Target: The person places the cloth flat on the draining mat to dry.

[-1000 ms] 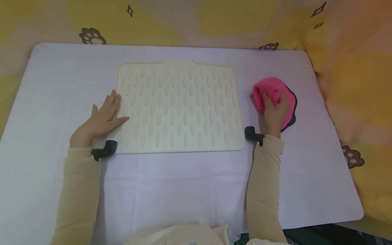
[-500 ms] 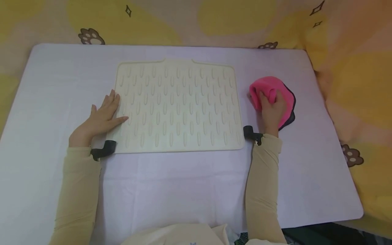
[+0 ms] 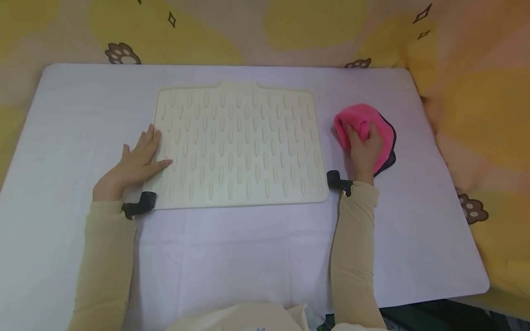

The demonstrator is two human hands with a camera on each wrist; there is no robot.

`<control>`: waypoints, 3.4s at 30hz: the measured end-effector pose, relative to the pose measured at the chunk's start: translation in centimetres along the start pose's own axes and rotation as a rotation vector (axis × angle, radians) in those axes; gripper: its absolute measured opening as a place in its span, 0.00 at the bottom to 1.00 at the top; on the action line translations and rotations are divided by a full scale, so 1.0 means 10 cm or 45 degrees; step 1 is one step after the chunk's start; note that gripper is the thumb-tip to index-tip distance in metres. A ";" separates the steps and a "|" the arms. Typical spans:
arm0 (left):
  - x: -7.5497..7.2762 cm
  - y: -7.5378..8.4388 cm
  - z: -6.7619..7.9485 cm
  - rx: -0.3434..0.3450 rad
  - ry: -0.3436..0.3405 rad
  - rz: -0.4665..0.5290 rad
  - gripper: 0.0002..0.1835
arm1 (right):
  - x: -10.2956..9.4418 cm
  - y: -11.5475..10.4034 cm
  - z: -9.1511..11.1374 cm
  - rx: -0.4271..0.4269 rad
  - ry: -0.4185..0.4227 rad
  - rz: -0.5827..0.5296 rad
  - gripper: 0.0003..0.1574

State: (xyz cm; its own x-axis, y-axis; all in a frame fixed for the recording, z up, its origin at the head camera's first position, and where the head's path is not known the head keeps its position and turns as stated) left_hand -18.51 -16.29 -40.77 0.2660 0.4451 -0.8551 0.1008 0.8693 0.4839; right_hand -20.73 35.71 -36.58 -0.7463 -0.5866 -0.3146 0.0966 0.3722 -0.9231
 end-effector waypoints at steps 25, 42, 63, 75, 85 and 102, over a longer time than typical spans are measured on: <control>0.03 0.00 0.03 -0.012 -0.012 0.007 0.45 | -0.01 0.03 -0.02 -0.002 0.000 -0.045 0.28; 0.05 -0.05 0.00 -0.018 0.006 0.015 0.45 | 0.01 0.02 -0.02 0.042 0.007 -0.113 0.27; 0.02 -0.03 0.00 -0.007 0.009 -0.001 0.45 | 0.13 -0.35 0.16 0.007 -0.099 -0.165 0.05; 0.02 -0.03 0.01 -0.004 0.018 0.012 0.45 | 0.22 -0.48 0.25 0.101 -0.156 -0.424 0.07; 0.00 -0.04 0.00 -0.008 0.022 -0.003 0.44 | 0.44 -0.67 0.45 0.157 -0.284 -0.584 0.14; 0.03 -0.04 0.02 -0.007 0.018 -0.001 0.44 | 0.68 -0.83 0.84 -0.016 -0.494 -0.377 0.09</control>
State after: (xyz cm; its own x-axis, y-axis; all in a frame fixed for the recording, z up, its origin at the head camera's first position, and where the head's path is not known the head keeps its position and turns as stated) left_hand -18.26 -16.51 -41.15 0.2522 0.4475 -0.8580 0.0957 0.8708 0.4823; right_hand -21.12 22.62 -32.92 -0.4394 -0.8927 -0.1003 -0.0926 0.1561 -0.9834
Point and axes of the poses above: each hand's wrist, its own z-axis away from the middle knuckle, its own x-axis out of the palm, y = z × x, the point moved 10 cm from there along -z, towards the middle knuckle, and after that the axes turned 14 degrees about y, right-handed, at the moved point
